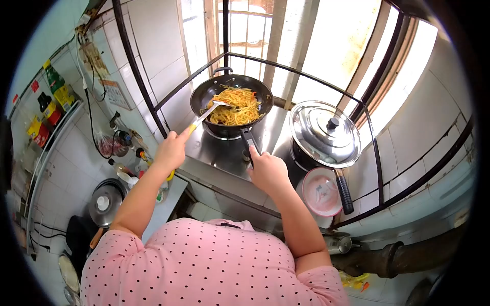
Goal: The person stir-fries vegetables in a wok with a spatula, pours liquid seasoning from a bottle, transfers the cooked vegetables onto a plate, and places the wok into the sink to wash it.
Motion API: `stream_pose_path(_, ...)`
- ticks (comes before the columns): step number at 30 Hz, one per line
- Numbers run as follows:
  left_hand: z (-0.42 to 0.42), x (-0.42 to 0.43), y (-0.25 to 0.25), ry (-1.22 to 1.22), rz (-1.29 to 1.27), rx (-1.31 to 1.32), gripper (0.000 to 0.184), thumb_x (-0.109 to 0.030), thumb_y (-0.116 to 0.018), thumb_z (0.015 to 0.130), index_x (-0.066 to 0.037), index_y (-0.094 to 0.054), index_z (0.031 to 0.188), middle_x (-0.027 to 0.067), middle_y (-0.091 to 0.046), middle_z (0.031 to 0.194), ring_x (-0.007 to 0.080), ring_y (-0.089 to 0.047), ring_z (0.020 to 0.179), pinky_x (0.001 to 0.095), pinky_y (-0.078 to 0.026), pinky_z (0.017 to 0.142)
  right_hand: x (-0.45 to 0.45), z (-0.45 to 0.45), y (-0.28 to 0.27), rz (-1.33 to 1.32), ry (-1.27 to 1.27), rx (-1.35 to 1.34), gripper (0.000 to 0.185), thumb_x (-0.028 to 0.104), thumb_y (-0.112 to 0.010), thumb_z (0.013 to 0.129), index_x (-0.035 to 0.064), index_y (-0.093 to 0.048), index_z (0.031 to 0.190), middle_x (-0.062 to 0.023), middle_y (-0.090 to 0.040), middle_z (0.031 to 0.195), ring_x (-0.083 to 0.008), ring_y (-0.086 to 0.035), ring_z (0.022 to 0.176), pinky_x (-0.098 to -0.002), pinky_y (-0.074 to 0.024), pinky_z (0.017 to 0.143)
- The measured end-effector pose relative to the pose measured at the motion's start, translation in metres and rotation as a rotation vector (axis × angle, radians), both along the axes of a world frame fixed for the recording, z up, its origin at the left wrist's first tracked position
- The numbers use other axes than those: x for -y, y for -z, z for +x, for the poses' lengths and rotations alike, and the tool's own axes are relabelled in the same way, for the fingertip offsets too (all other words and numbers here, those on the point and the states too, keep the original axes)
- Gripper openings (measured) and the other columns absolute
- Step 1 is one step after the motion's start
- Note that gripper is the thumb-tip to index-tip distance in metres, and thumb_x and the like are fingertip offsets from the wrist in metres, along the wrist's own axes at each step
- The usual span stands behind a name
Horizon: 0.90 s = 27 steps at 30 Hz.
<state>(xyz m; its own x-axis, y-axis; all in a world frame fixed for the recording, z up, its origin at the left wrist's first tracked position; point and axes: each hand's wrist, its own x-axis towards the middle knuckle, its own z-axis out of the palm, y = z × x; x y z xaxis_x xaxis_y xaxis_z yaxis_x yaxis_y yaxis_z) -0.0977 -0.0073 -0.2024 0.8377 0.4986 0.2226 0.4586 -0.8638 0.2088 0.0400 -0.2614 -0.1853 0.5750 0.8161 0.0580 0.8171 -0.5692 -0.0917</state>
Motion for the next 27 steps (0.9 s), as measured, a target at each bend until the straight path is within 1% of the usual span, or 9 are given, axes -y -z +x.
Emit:
stream_pose_path(4,0.007,0.001,0.002,0.014,-0.011,0.103,0.047,-0.006,-0.048,0.085,-0.013,-0.048,0.132,0.0183,-0.053,0.095,0.0364,-0.062,0.084,0.0459,-0.051,0.072,-0.003,0.001,0.004,0.019,0.007,0.027,0.063,0.029,-0.067,0.079,0.0076,-0.045,0.133,-0.0139,-0.062,0.085,-0.0300,-0.063,0.081,-0.0396,-0.0499,0.070)
stream_pose_path(7,0.028,-0.002,-0.002,0.045,0.006,0.044,0.046,-0.006,-0.049,0.085,-0.015,-0.050,0.130,0.0183,-0.053,0.096,0.0362,-0.062,0.083,0.0456,-0.051,0.072,-0.005,-0.003,0.000,-0.024,0.022,0.039,0.061,0.028,-0.066,0.079,0.0071,-0.046,0.133,-0.0136,-0.062,0.083,-0.0303,-0.063,0.081,-0.0399,-0.0499,0.070)
stream_pose_path(8,0.028,-0.002,-0.008,0.065,0.016,0.031,0.047,-0.007,-0.049,0.084,-0.018,-0.051,0.129,0.0177,-0.054,0.096,0.0359,-0.062,0.083,0.0454,-0.051,0.072,-0.005,-0.004,-0.002,-0.023,0.025,0.043,0.060,0.026,-0.066,0.079,0.0073,-0.046,0.133,-0.0136,-0.062,0.083,-0.0309,-0.063,0.080,-0.0406,-0.0499,0.069)
stream_pose_path(11,0.012,0.002,-0.027,0.022,-0.007,-0.039,0.049,-0.007,-0.050,0.083,-0.021,-0.052,0.130,0.0175,-0.054,0.096,0.0353,-0.062,0.084,0.0452,-0.051,0.072,-0.006,-0.003,0.000,-0.046,0.025,0.062,0.060,0.026,-0.065,0.080,0.0083,-0.046,0.134,-0.0137,-0.062,0.084,-0.0313,-0.063,0.079,-0.0411,-0.0500,0.069)
stream_pose_path(14,0.003,-0.004,-0.008,0.007,-0.059,-0.001,0.054,-0.003,-0.051,0.080,-0.024,-0.053,0.130,0.0147,-0.053,0.093,0.0342,-0.062,0.083,0.0450,-0.049,0.073,-0.009,-0.006,-0.002,-0.071,0.057,0.063,0.060,0.026,-0.065,0.080,0.0085,-0.045,0.134,-0.0135,-0.062,0.084,-0.0309,-0.063,0.079,-0.0409,-0.0501,0.069)
stream_pose_path(20,0.004,-0.004,0.008,0.005,-0.085,0.052,0.050,-0.007,-0.048,0.085,-0.020,-0.050,0.133,0.0149,-0.054,0.094,0.0345,-0.061,0.085,0.0452,-0.049,0.074,-0.011,-0.008,-0.003,-0.114,0.072,0.097,0.059,0.026,-0.064,0.081,0.0091,-0.045,0.134,-0.0129,-0.063,0.084,-0.0296,-0.064,0.079,-0.0399,-0.0505,0.069)
stream_pose_path(23,0.004,-0.006,0.018,0.033,-0.110,0.055,0.056,-0.004,-0.047,0.081,-0.016,-0.046,0.135,0.0186,-0.056,0.100,0.0373,-0.062,0.084,0.0447,-0.051,0.074,-0.013,-0.006,0.000,-0.150,0.074,0.121,0.059,0.023,-0.062,0.080,0.0097,-0.045,0.135,-0.0128,-0.063,0.083,-0.0291,-0.064,0.079,-0.0397,-0.0506,0.069)
stream_pose_path(24,0.004,-0.005,0.020,0.030,-0.120,0.052,0.056,-0.004,-0.047,0.081,-0.015,-0.045,0.136,0.0188,-0.056,0.100,0.0373,-0.062,0.084,0.0449,-0.051,0.074,-0.014,-0.006,-0.001,-0.167,0.078,0.124,0.060,0.018,-0.059,0.078,0.0100,-0.044,0.136,-0.0125,-0.063,0.084,-0.0286,-0.064,0.079,-0.0396,-0.0507,0.069)
stream_pose_path(27,0.003,-0.002,0.023,0.029,-0.133,0.036,0.056,-0.004,-0.047,0.081,-0.013,-0.043,0.137,0.0191,-0.056,0.100,0.0374,-0.063,0.083,0.0453,-0.051,0.073,-0.014,-0.006,-0.001,-0.168,0.075,0.131,0.060,0.015,-0.057,0.077,0.0093,-0.044,0.136,-0.0125,-0.063,0.084,-0.0284,-0.064,0.079,-0.0395,-0.0508,0.069)
